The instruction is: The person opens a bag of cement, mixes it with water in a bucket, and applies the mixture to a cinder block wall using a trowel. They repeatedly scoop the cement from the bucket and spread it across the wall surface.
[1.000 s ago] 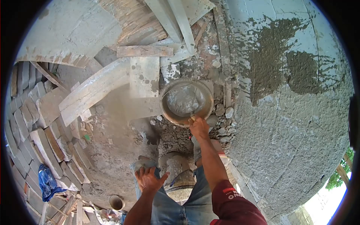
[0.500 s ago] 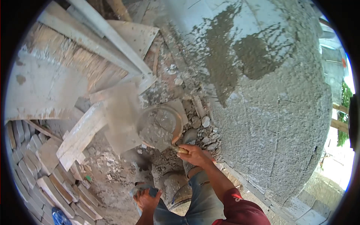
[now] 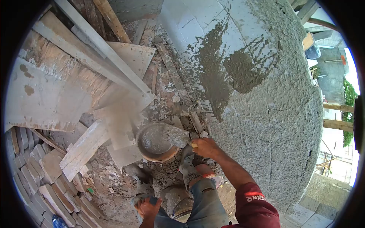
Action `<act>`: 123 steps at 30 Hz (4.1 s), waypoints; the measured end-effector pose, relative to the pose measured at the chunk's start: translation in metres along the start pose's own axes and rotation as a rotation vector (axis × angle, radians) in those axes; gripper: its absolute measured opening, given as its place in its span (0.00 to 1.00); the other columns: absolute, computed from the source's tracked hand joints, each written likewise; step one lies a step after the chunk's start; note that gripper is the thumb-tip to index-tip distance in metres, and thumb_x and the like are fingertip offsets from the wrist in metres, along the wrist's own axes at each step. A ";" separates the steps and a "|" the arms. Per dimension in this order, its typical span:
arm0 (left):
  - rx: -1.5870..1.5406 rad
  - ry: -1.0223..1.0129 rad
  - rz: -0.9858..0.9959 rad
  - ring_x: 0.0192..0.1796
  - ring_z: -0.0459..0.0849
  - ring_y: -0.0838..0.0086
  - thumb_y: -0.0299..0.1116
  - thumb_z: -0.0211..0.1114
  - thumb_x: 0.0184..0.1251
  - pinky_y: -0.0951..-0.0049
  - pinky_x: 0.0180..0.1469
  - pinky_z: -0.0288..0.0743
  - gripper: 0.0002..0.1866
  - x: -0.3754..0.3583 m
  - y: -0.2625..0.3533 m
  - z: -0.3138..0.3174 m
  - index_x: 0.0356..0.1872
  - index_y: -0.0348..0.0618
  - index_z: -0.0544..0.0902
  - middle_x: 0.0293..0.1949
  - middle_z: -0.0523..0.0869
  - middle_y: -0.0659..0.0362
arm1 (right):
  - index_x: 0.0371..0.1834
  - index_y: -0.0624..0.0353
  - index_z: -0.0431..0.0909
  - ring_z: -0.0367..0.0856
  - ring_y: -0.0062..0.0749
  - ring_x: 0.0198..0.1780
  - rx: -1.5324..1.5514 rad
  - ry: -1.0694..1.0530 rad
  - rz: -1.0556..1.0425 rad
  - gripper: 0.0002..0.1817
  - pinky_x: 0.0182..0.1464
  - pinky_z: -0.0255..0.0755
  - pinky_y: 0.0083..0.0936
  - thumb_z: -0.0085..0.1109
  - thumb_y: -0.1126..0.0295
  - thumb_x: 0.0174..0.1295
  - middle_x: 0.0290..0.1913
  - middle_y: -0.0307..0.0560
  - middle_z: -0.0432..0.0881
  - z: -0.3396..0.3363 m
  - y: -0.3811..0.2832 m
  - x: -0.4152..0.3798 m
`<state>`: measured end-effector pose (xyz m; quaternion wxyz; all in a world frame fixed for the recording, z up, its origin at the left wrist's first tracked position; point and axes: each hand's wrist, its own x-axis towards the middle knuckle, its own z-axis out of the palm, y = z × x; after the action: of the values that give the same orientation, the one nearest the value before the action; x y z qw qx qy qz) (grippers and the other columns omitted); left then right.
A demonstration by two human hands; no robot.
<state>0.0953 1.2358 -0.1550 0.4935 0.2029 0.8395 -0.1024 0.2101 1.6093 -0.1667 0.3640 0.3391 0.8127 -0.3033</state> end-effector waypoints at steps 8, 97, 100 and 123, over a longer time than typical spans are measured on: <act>0.007 0.112 0.059 0.59 0.73 0.59 0.67 0.65 0.45 0.56 0.65 0.52 0.36 -0.004 -0.023 0.023 0.46 0.47 0.84 0.48 0.83 0.49 | 0.53 0.63 0.69 0.82 0.51 0.37 -0.050 0.358 0.067 0.19 0.33 0.78 0.43 0.55 0.73 0.57 0.42 0.59 0.78 0.114 -0.059 -0.010; -0.102 0.528 0.080 0.42 0.83 0.47 0.38 0.53 0.62 0.55 0.45 0.76 0.16 -0.018 -0.244 -0.140 0.35 0.33 0.81 0.35 0.83 0.40 | 0.48 0.70 0.75 0.73 0.28 0.18 1.380 0.826 0.560 0.19 0.18 0.69 0.26 0.59 0.71 0.53 0.23 0.45 0.76 0.137 -0.027 -0.325; -0.061 0.582 0.183 0.41 0.83 0.46 0.38 0.54 0.60 0.52 0.44 0.76 0.16 0.005 -0.240 -0.089 0.33 0.34 0.82 0.35 0.83 0.39 | 0.48 0.69 0.75 0.73 0.27 0.18 1.338 0.909 0.548 0.21 0.18 0.68 0.25 0.60 0.72 0.50 0.25 0.46 0.78 0.125 -0.019 -0.313; -1.625 0.384 -0.302 0.49 0.76 0.61 0.41 0.69 0.55 0.61 0.52 0.69 0.29 0.190 0.110 0.045 0.52 0.32 0.73 0.46 0.79 0.51 | 0.52 0.63 0.73 0.79 0.37 0.40 0.840 0.211 0.437 0.22 0.44 0.73 0.32 0.64 0.70 0.54 0.41 0.54 0.81 0.154 0.052 -0.236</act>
<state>0.0971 1.3630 -0.3394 0.3157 -0.3151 0.7397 0.5039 0.4292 1.4482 -0.0760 0.1665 0.6484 0.5620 -0.4857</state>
